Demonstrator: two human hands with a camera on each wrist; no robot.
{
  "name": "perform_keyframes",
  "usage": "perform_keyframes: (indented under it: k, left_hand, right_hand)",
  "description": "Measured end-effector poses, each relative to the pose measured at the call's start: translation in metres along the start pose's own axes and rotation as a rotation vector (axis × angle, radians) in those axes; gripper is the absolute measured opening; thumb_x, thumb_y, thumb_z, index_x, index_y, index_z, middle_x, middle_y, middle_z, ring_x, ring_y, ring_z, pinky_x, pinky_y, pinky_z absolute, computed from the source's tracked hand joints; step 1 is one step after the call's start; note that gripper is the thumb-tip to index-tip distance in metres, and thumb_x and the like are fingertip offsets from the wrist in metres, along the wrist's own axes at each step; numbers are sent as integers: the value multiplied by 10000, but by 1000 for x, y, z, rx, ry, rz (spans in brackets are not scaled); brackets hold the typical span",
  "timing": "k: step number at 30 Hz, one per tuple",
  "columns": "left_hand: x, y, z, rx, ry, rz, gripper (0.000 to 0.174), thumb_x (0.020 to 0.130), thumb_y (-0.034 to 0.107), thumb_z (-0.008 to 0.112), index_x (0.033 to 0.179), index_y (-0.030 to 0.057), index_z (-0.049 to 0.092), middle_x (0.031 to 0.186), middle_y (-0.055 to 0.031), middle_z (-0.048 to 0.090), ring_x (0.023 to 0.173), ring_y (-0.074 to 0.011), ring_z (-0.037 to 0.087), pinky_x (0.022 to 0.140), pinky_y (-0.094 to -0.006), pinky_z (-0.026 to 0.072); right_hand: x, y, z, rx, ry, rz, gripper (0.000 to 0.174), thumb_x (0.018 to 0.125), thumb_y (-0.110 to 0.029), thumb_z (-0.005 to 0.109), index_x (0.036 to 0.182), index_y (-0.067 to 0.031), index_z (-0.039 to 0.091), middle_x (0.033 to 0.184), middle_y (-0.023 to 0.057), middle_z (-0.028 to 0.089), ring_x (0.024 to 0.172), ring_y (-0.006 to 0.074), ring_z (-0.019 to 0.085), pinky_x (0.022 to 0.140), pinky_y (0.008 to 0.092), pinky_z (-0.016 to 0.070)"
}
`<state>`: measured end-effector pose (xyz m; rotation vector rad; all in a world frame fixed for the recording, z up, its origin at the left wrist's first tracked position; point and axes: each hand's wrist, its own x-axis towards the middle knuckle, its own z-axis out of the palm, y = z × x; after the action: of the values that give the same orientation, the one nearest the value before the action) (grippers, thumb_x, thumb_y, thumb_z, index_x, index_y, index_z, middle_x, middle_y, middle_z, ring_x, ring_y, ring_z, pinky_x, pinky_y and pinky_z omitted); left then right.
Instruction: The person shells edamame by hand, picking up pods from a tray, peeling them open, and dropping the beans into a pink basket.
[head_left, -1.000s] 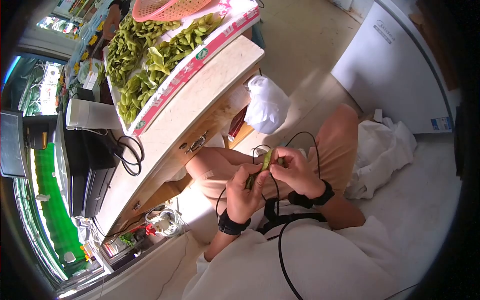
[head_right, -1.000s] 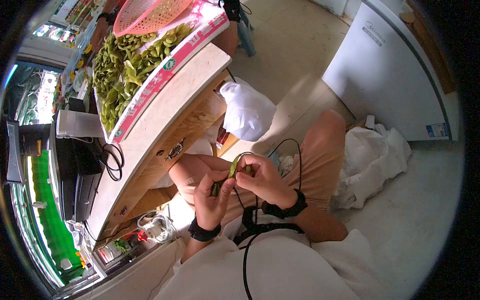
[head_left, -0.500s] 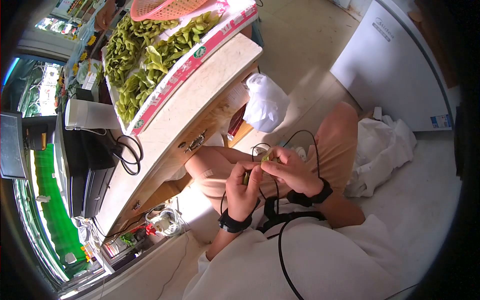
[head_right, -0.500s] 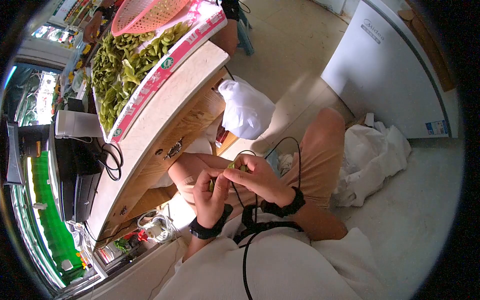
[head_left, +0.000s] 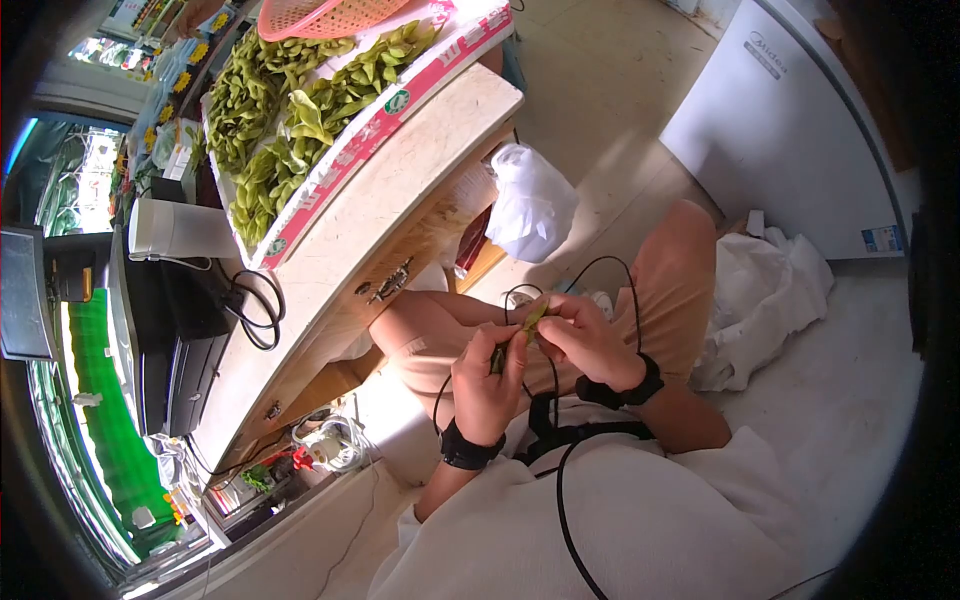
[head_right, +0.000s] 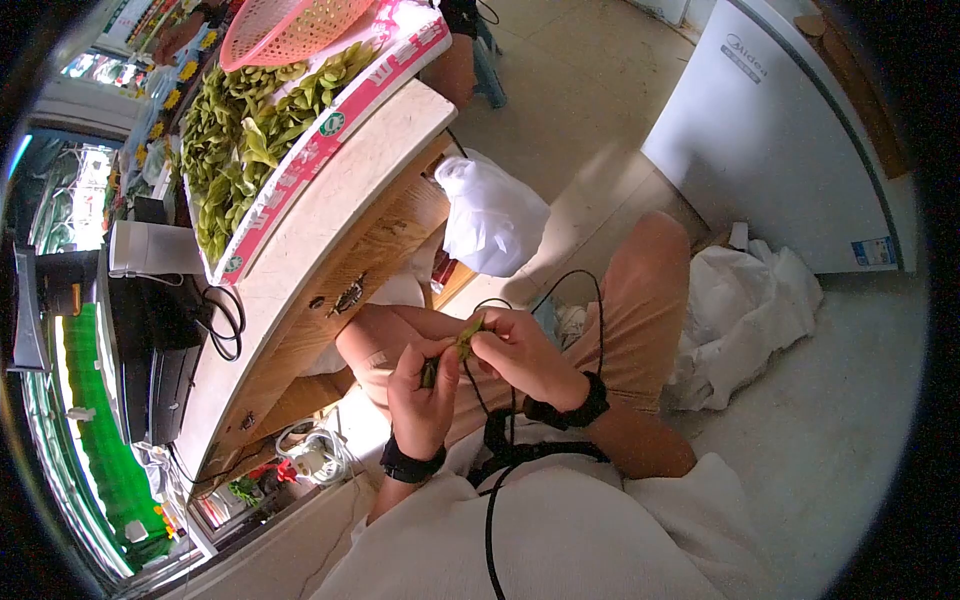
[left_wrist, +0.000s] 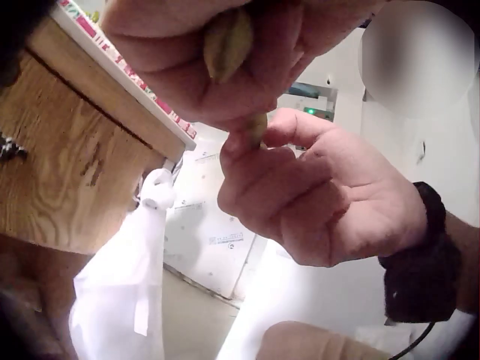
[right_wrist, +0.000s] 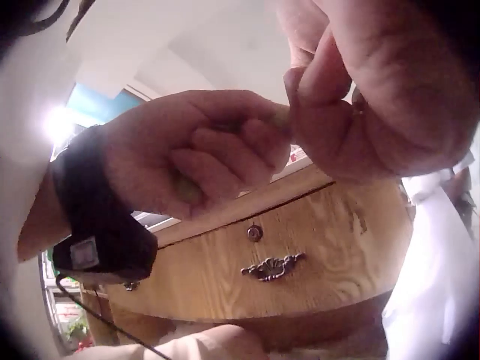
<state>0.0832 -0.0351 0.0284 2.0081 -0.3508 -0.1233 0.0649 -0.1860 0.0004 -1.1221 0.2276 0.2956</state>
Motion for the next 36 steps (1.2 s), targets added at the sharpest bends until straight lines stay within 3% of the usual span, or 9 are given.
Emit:
perform_keyframes:
  k: [3,6,10,13,18,21,25,27,36]
  left_hand:
    - [1,1,-1,74,-1,21,103,832,27,632,911,-13,577,736,-129,584,615,-196,567,590,-278,454]
    - [3,-1,-1,115,86,120,93,853,39,619,917,-14,576,732,-102,590,613,-150,557,577,-258,447]
    - [4,6,-8,-73,78,-80,103,889,73,596,934,-17,576,747,-51,591,626,-70,523,550,-209,423]
    - [1,-1,-5,-88,76,-79,105,887,70,597,936,-21,579,777,-62,610,661,-91,548,592,-216,441]
    - [-3,-2,-5,-64,-10,-35,128,894,76,585,956,-35,582,853,-85,645,764,-118,581,694,-238,463]
    - [-7,-6,-7,-276,-25,-256,124,895,79,581,954,-30,587,854,-91,644,749,-126,577,682,-253,466]
    - [-5,-4,-5,-257,-24,-279,104,872,53,595,945,-21,593,837,-116,640,714,-183,597,671,-269,469]
    - [-3,-3,-2,121,-7,-1,102,839,20,609,937,-9,600,819,-144,631,695,-266,608,655,-299,481]
    - [4,2,-6,299,24,114,121,810,-1,625,928,-2,601,835,-163,631,745,-312,625,657,-353,497]
  right_hand:
    - [-1,-2,2,94,-7,-2,134,888,-94,458,905,-10,561,665,-34,490,542,21,440,463,183,356]
    - [-5,-10,4,190,15,71,137,892,-98,461,919,-14,565,659,-31,489,532,22,432,452,180,345]
    - [-7,-2,1,285,10,101,160,920,-137,467,949,-16,568,647,-33,480,522,16,416,441,168,323]
    - [-7,-1,4,351,-81,158,212,936,-216,509,967,-18,578,637,-42,468,521,10,404,434,167,311]
    - [-4,-3,12,95,-113,-14,263,902,-290,598,931,-29,587,667,-74,479,546,-13,383,449,154,296]
    - [-5,-5,12,142,-115,23,247,898,-275,605,899,-29,588,699,-73,496,569,-17,378,458,154,291]
    - [-3,3,11,214,-107,22,155,899,-178,561,891,-26,585,713,-68,502,582,-14,390,459,163,293]
    - [-2,4,11,70,-61,-56,125,870,-83,471,909,-23,573,708,-65,486,581,-8,388,462,163,300]
    - [-2,7,1,293,-132,150,191,840,-50,403,968,-25,542,727,-12,510,543,17,406,428,169,303]
